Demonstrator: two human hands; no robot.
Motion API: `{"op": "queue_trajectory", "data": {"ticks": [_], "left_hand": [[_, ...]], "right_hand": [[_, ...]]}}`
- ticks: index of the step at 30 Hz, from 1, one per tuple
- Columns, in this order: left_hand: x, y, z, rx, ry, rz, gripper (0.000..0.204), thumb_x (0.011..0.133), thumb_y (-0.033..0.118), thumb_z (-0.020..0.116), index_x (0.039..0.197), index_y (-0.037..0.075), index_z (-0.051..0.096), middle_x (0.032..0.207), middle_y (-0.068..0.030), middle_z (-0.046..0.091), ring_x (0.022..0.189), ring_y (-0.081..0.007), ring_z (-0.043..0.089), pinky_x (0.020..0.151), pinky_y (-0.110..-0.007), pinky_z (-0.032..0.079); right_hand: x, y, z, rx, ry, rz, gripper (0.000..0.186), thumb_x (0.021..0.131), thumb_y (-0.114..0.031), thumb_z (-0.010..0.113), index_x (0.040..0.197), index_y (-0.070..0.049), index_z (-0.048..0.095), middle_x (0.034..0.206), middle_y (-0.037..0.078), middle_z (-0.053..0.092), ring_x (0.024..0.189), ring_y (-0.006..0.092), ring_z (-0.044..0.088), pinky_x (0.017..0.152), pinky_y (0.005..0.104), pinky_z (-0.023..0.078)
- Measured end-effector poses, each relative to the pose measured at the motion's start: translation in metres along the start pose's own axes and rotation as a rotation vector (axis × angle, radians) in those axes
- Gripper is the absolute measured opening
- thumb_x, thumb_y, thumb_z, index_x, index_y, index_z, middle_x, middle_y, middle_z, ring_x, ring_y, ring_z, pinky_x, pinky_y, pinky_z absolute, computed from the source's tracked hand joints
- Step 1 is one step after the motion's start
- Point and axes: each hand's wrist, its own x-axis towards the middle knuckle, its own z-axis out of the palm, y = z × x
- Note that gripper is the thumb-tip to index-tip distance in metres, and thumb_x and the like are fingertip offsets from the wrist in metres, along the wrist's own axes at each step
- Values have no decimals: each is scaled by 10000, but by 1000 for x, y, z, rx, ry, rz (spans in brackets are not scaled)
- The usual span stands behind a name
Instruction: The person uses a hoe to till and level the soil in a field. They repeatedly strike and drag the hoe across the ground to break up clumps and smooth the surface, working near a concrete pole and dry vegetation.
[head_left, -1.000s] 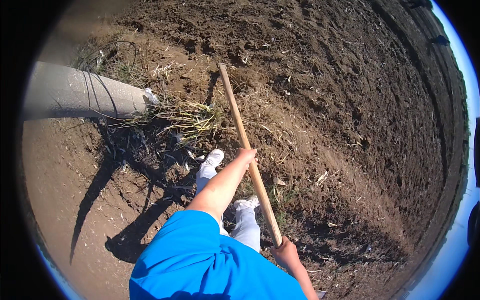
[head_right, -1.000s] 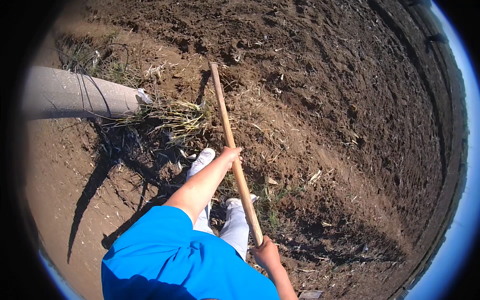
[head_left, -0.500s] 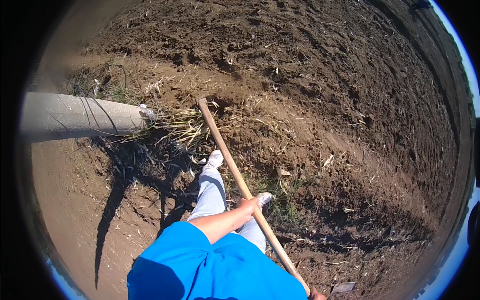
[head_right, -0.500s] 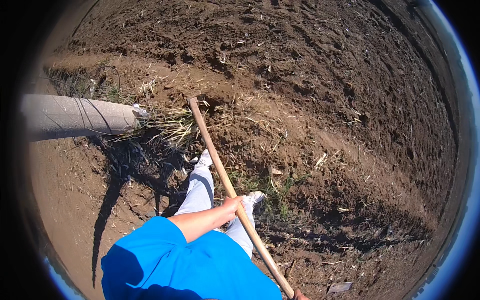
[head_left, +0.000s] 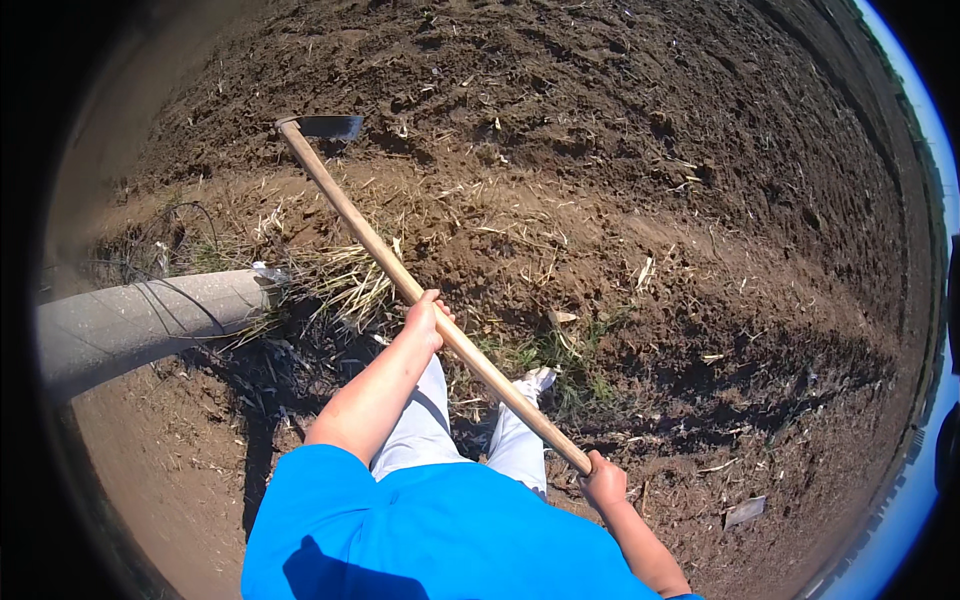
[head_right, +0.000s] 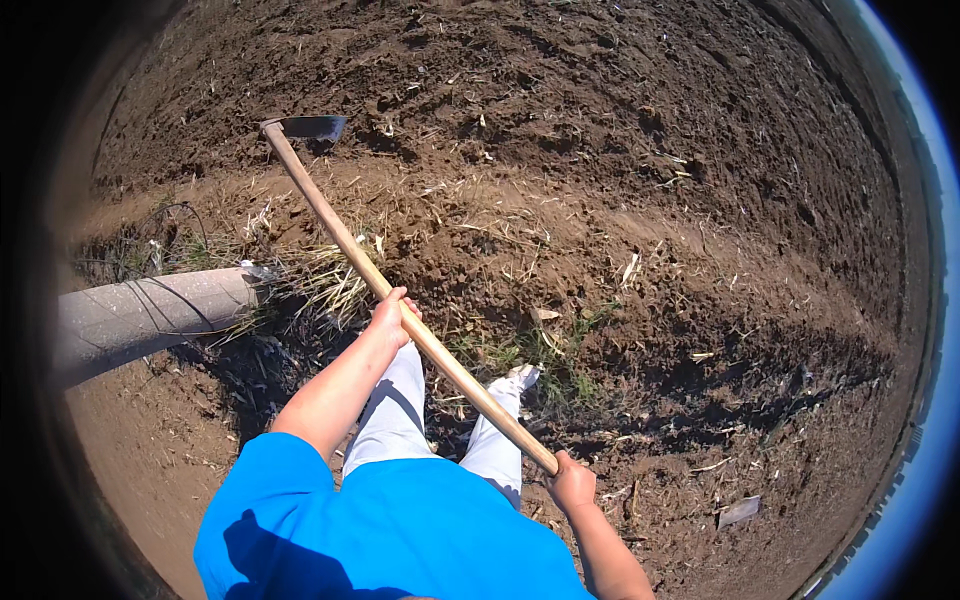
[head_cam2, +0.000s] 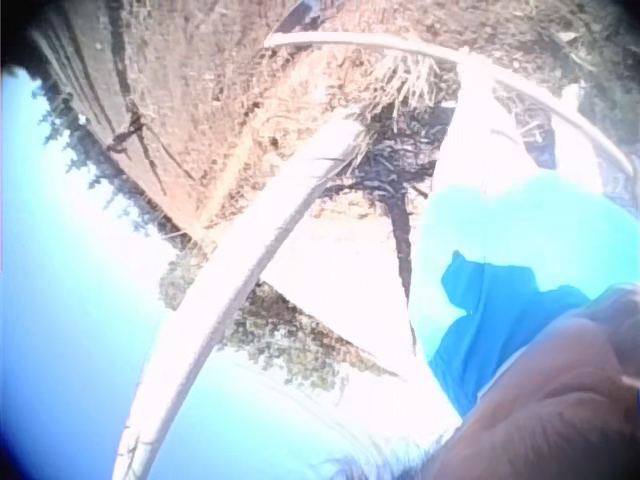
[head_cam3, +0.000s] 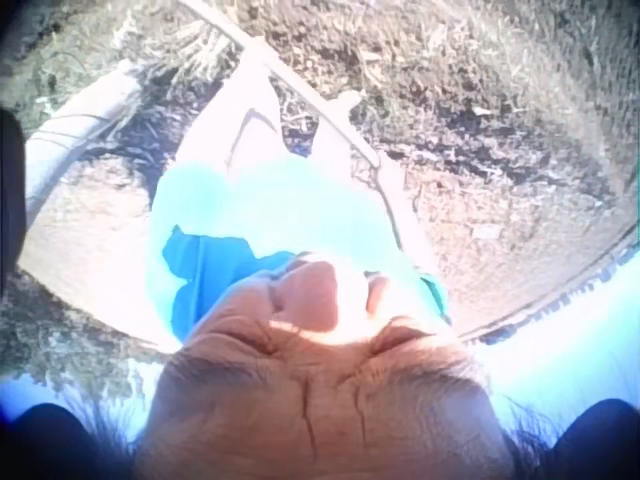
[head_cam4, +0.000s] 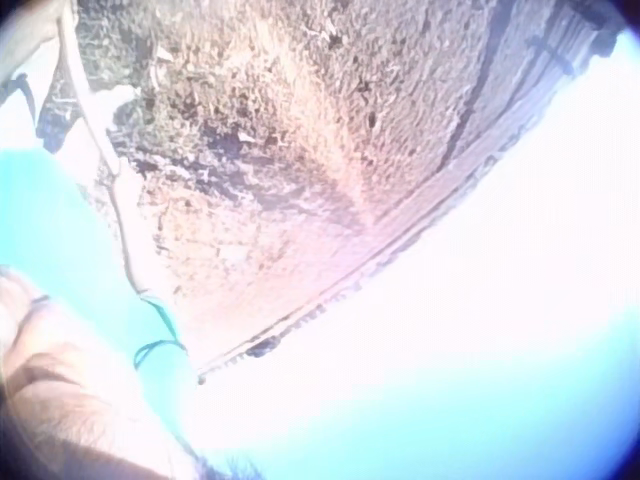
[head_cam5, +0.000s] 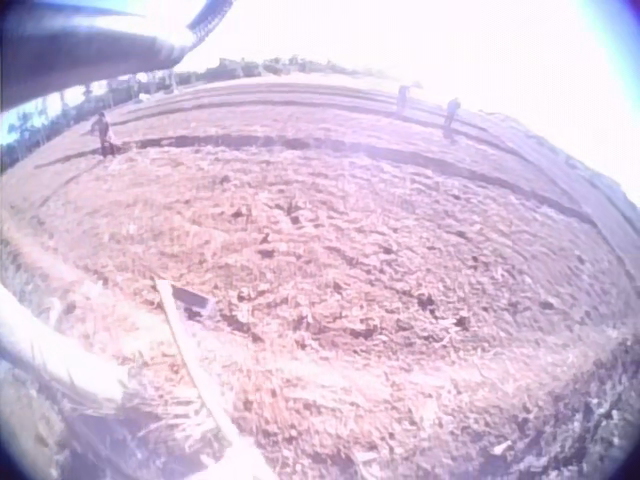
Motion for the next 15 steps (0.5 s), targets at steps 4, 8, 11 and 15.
{"op": "queue_trajectory", "data": {"ticks": [4, 8, 11, 15], "left_hand": [[3, 35, 41, 95, -77, 136, 264, 942, 288, 608, 813, 89, 491, 669, -37, 495, 549, -185, 523, 527, -358, 525], [-17, 8, 81, 132, -112, 104, 303, 961, 324, 589, 821, 77, 483, 675, -49, 502, 565, -195, 545, 532, -366, 540], [-6, -58, 67, 251, -149, -20, 281, 956, 305, 604, 863, 62, 499, 702, -57, 523, 591, -215, 580, 550, -399, 563], [-22, -163, 55, 474, -26, -63, 255, 917, 221, 650, 993, 20, 512, 715, -78, 556, 533, -238, 606, 484, -397, 545]], "right_hand": [[100, -107, -34, 134, -22, -138, 301, 751, -226, 717, 958, -88, 546, 821, 173, 680, 814, 382, 664, 730, 493, 518], [150, -155, -61, 171, -31, -159, 320, 762, -233, 712, 971, -45, 560, 895, 207, 682, 870, 385, 665, 782, 488, 517], [126, -121, -47, 263, -173, -51, 333, 757, -204, 686, 1031, -32, 605, 938, 220, 685, 897, 385, 667, 819, 459, 526], [32, -44, -38, 176, -289, 137, 342, 736, -209, 698, 999, -19, 590, 925, 223, 683, 895, 382, 672, 814, 468, 528]]}}
